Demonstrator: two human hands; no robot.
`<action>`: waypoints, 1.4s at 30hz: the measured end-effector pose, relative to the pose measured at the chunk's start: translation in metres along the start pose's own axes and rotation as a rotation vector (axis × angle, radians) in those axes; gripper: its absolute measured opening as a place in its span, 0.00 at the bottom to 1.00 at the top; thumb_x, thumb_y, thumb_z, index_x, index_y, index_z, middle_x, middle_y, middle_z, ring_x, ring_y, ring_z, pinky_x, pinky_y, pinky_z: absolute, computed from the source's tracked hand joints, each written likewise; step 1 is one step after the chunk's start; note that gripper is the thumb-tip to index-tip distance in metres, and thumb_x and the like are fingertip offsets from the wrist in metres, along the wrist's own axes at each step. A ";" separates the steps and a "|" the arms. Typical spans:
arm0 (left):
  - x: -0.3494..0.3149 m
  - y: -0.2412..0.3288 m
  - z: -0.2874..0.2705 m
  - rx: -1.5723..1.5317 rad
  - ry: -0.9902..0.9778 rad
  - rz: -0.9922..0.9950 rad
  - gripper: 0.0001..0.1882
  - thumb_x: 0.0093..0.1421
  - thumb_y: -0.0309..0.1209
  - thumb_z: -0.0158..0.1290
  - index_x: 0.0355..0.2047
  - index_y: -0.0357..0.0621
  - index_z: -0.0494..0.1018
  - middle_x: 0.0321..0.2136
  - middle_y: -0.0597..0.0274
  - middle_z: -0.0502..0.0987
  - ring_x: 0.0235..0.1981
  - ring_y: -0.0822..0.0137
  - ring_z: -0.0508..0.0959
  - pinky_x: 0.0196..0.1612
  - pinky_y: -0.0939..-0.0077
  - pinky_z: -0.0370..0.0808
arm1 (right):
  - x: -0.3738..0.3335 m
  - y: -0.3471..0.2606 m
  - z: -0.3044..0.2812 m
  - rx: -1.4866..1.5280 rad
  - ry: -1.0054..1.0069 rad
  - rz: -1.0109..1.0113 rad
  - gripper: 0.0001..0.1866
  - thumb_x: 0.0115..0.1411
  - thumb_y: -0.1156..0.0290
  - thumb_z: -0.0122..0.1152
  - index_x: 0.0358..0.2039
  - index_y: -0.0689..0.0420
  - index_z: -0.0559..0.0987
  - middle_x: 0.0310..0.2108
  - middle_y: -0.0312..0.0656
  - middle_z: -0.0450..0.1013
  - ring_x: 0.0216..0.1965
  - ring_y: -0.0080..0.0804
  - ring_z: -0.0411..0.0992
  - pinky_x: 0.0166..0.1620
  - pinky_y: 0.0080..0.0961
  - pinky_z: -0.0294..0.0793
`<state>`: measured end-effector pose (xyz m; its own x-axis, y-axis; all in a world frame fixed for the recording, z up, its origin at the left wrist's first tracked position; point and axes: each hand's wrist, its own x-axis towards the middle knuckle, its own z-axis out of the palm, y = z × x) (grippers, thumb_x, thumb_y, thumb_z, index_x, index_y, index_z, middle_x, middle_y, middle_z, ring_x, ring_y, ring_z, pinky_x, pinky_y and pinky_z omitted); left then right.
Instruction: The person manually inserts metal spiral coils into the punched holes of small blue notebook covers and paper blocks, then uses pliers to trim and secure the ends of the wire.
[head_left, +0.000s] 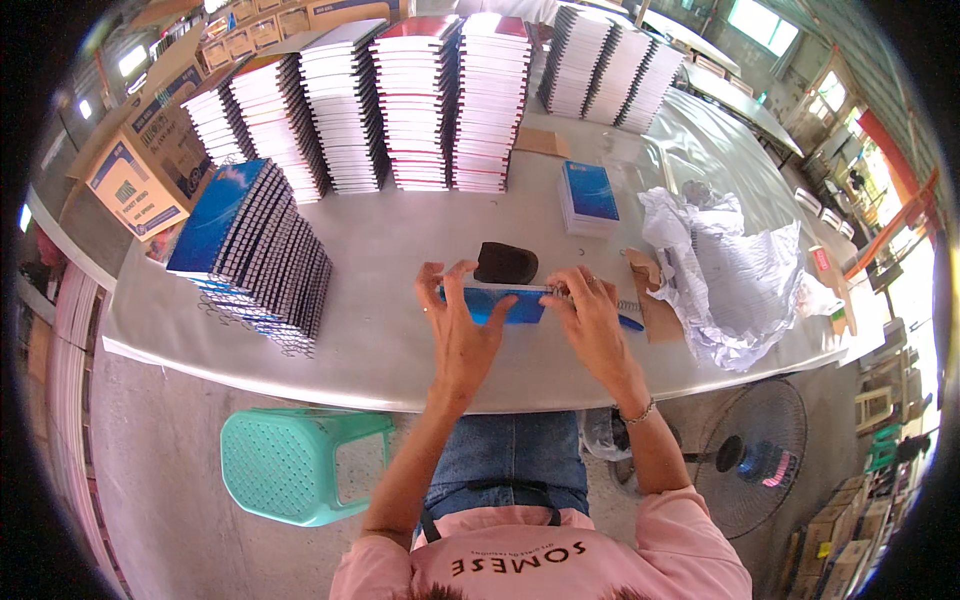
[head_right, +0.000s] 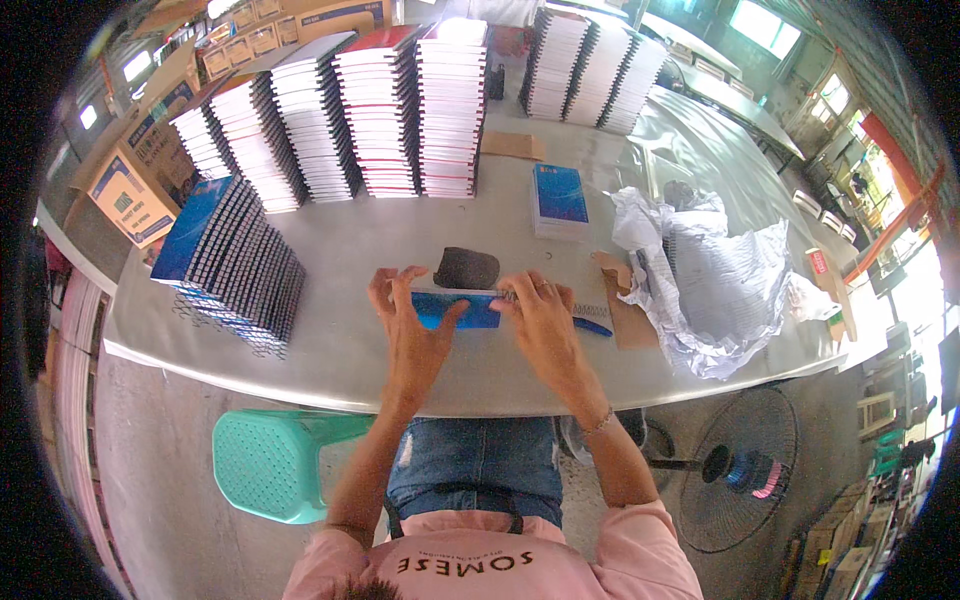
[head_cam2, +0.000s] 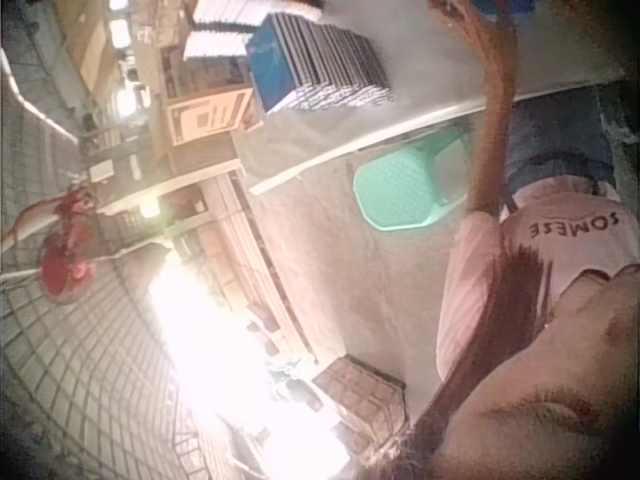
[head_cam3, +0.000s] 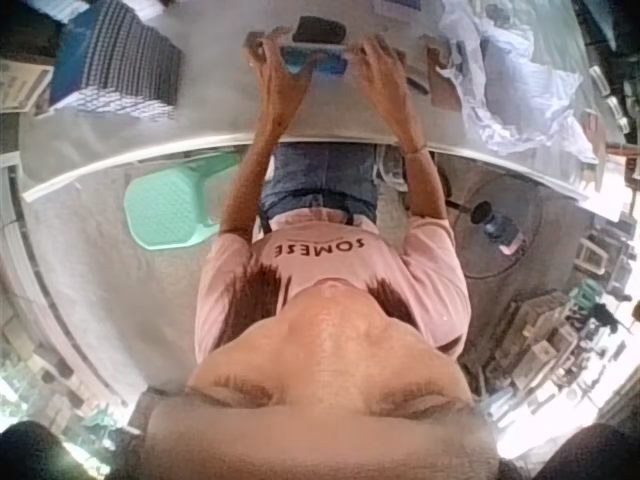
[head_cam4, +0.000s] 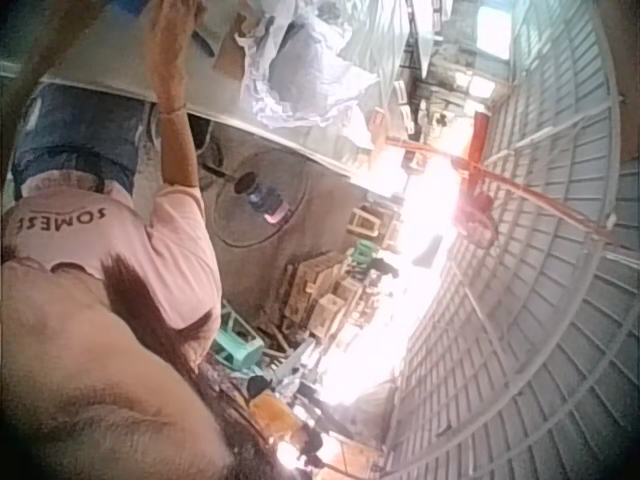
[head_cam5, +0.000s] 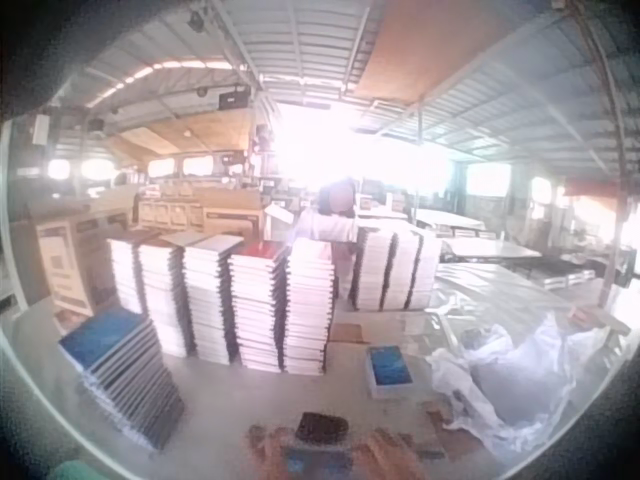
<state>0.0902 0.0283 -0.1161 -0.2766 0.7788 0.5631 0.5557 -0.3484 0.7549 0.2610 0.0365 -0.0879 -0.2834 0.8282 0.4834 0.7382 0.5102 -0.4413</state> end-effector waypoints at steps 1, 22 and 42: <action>-0.003 -0.002 0.001 -0.017 -0.019 -0.032 0.33 0.47 0.30 0.70 0.51 0.45 0.65 0.48 0.45 0.63 0.53 0.47 0.64 0.54 0.56 0.64 | 0.001 -0.002 0.001 -0.003 0.017 0.001 0.06 0.62 0.69 0.55 0.36 0.57 0.72 0.35 0.44 0.70 0.42 0.46 0.70 0.47 0.42 0.61; 0.011 -0.054 -0.060 -0.186 -0.262 -0.030 0.37 0.37 0.35 0.75 0.44 0.41 0.63 0.39 0.58 0.63 0.44 0.57 0.65 0.49 0.67 0.66 | 0.051 0.046 0.087 -0.064 -0.196 -0.027 0.26 0.54 0.58 0.69 0.43 0.63 0.69 0.49 0.53 0.67 0.51 0.53 0.65 0.51 0.44 0.69; 0.015 -0.064 -0.055 -0.241 -0.304 -0.041 0.39 0.37 0.33 0.75 0.46 0.44 0.62 0.41 0.61 0.62 0.45 0.62 0.66 0.50 0.71 0.66 | 0.030 0.013 0.012 0.641 -0.578 0.226 0.18 0.57 0.67 0.67 0.45 0.63 0.78 0.44 0.38 0.75 0.47 0.25 0.71 0.51 0.23 0.71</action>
<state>0.0078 0.0334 -0.1373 -0.0294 0.9012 0.4325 0.3393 -0.3980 0.8523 0.2551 0.0708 -0.0886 -0.5647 0.8240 -0.0464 0.3789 0.2089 -0.9016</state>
